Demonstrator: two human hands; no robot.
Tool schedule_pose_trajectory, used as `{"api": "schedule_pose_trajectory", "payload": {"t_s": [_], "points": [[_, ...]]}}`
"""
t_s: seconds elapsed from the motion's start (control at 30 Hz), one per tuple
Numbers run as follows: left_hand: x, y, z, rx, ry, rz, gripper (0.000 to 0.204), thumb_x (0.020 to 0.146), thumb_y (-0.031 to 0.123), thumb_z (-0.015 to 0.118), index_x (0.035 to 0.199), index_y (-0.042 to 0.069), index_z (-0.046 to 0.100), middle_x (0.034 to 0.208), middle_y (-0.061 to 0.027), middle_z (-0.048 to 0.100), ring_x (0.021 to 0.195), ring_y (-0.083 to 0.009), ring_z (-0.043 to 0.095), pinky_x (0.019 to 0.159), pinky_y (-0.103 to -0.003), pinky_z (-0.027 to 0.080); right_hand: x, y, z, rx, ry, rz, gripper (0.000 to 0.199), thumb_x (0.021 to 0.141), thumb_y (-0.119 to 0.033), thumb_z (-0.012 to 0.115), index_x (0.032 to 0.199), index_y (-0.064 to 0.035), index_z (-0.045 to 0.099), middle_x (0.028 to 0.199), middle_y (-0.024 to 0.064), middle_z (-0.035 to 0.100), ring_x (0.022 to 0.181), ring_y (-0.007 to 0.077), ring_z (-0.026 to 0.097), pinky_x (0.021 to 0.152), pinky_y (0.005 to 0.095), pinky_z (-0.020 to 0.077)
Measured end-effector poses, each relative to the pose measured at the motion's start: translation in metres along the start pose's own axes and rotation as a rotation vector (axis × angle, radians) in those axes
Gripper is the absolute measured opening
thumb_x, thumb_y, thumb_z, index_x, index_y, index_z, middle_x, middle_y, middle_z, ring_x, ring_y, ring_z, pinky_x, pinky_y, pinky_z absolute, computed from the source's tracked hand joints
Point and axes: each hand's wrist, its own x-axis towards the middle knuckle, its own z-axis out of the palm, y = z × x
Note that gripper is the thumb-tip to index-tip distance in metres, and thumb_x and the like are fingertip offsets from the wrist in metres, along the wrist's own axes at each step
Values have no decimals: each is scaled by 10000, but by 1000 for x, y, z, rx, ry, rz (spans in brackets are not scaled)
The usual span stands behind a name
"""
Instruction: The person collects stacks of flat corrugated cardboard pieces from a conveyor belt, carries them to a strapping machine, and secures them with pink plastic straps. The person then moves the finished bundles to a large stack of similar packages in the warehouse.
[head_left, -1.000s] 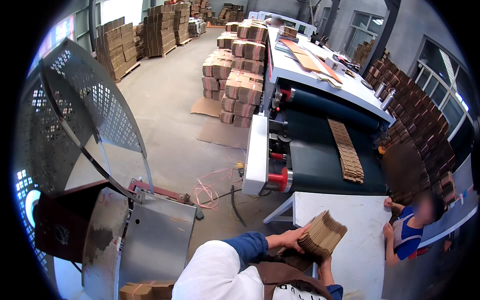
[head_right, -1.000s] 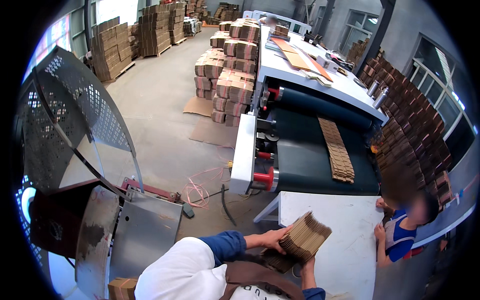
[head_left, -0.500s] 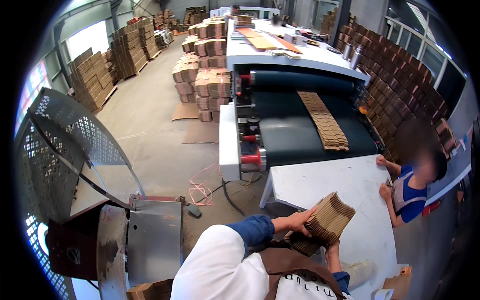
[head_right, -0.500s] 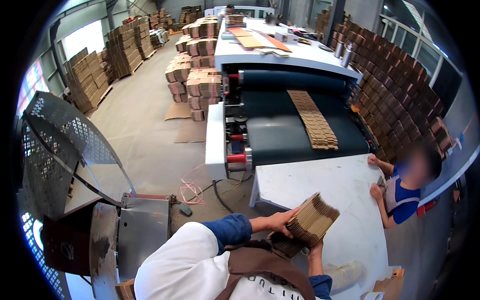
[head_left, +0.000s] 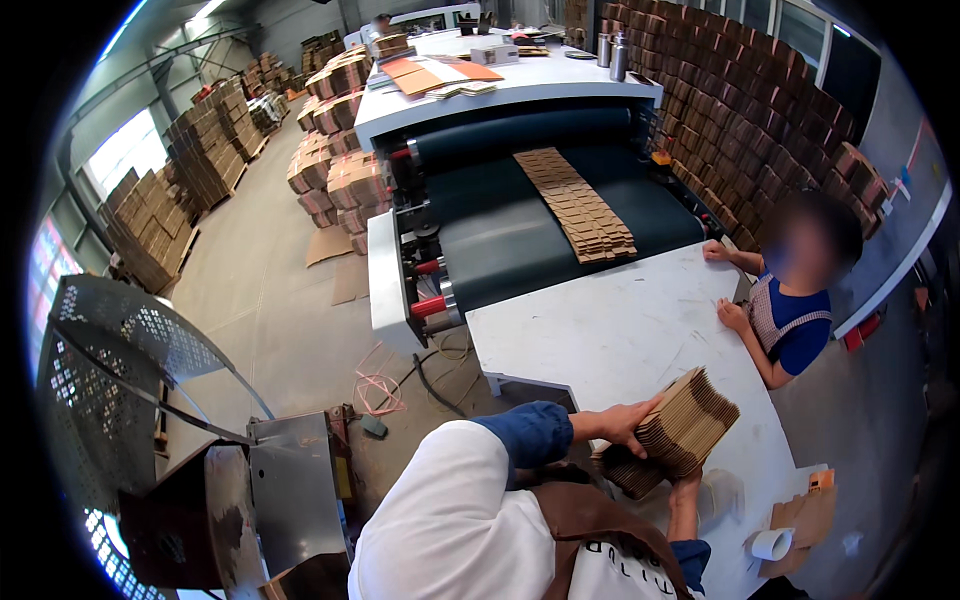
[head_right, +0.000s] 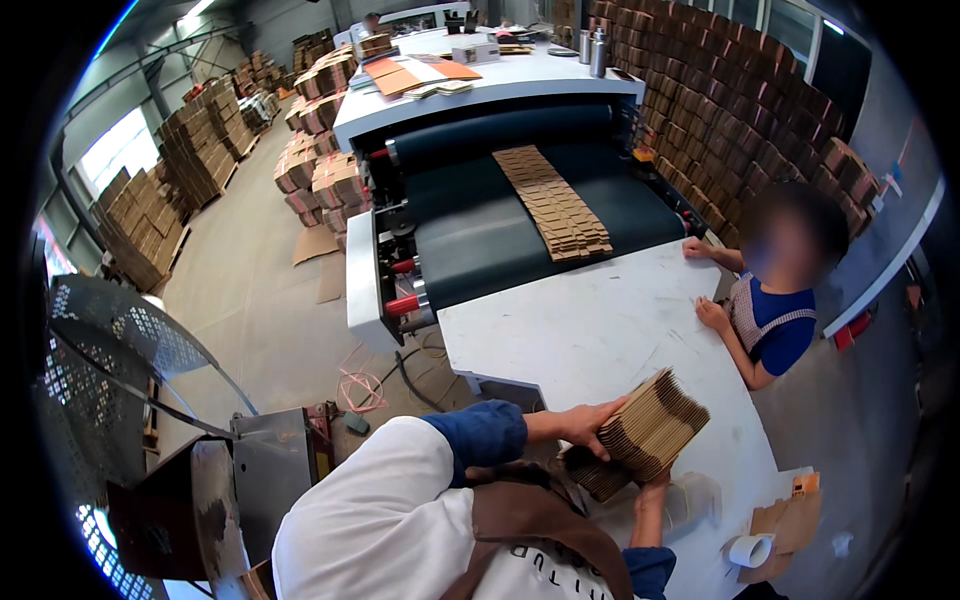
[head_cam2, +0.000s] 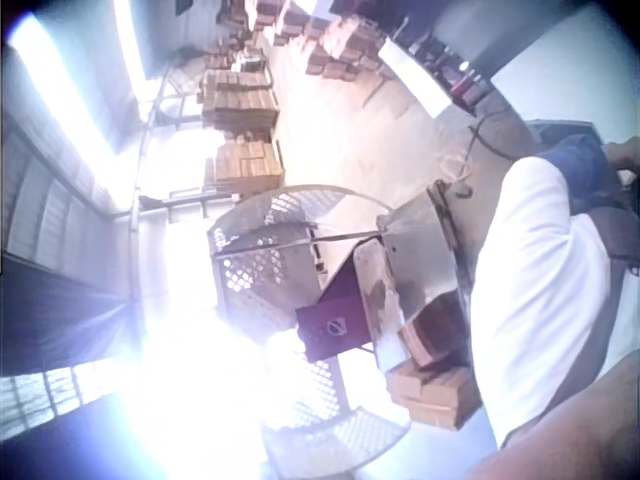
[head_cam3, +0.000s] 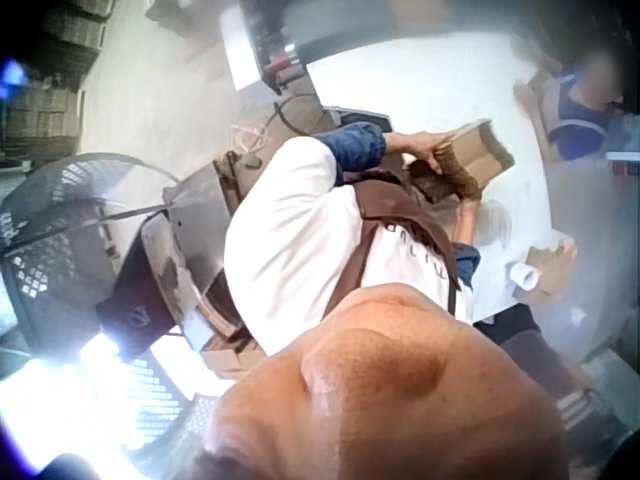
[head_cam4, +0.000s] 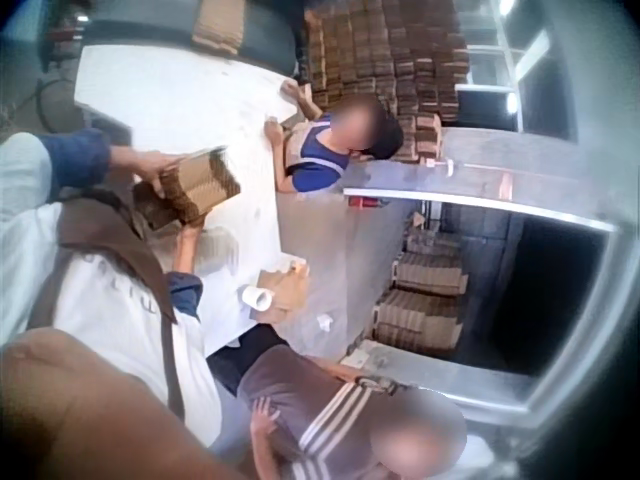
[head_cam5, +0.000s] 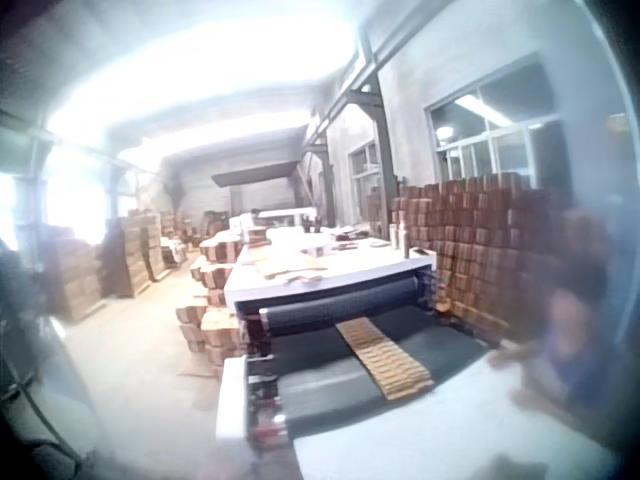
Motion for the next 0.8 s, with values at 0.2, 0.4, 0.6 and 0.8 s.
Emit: {"api": "schedule_pose_trajectory", "payload": {"t_s": [0.2, 0.4, 0.6, 0.8], "points": [[30, 10, -5, -18, -64, 14, 1313, 558, 350, 855, 1504, 138, -30, 1425, -202, 384, 1273, -355, 437, 1000, -414, 407, 10, -2, -21, 58, 7, -97, 797, 871, -683, 444, 1379, -71, 418, 1287, 90, 542, 1145, 246, 536, 902, 414, 459], [52, 1, -14, -26, -116, 27, 1300, 570, 374, 854, 1504, 139, -18, 1428, -199, 385, 1286, -352, 426, 1018, -402, 393, 16, -4, -15, 58, 97, -59, 783, 884, -677, 430, 1406, -96, 382, 1332, 78, 509, 1176, 247, 517, 942, 439, 430], [71, -28, -22, -57, -168, -15, 1294, 582, 422, 851, 1498, 91, -1, 1418, -231, 380, 1289, -359, 421, 1034, -383, 384, 39, 2, -7, -2, 181, 11, 782, 880, -715, 372, 1415, -145, 375, 1337, 62, 502, 1190, 232, 498, 931, 450, 417], [73, -86, 2, -128, -271, -76, 1389, 539, 489, 858, 1473, 6, -51, 1434, -295, 291, 1319, -419, 342, 1076, -406, 339, 50, 13, 12, -151, 172, 154, 748, 891, -714, 335, 1337, -127, 465, 1172, 58, 589, 1063, 205, 543, 855, 423, 433]]}}
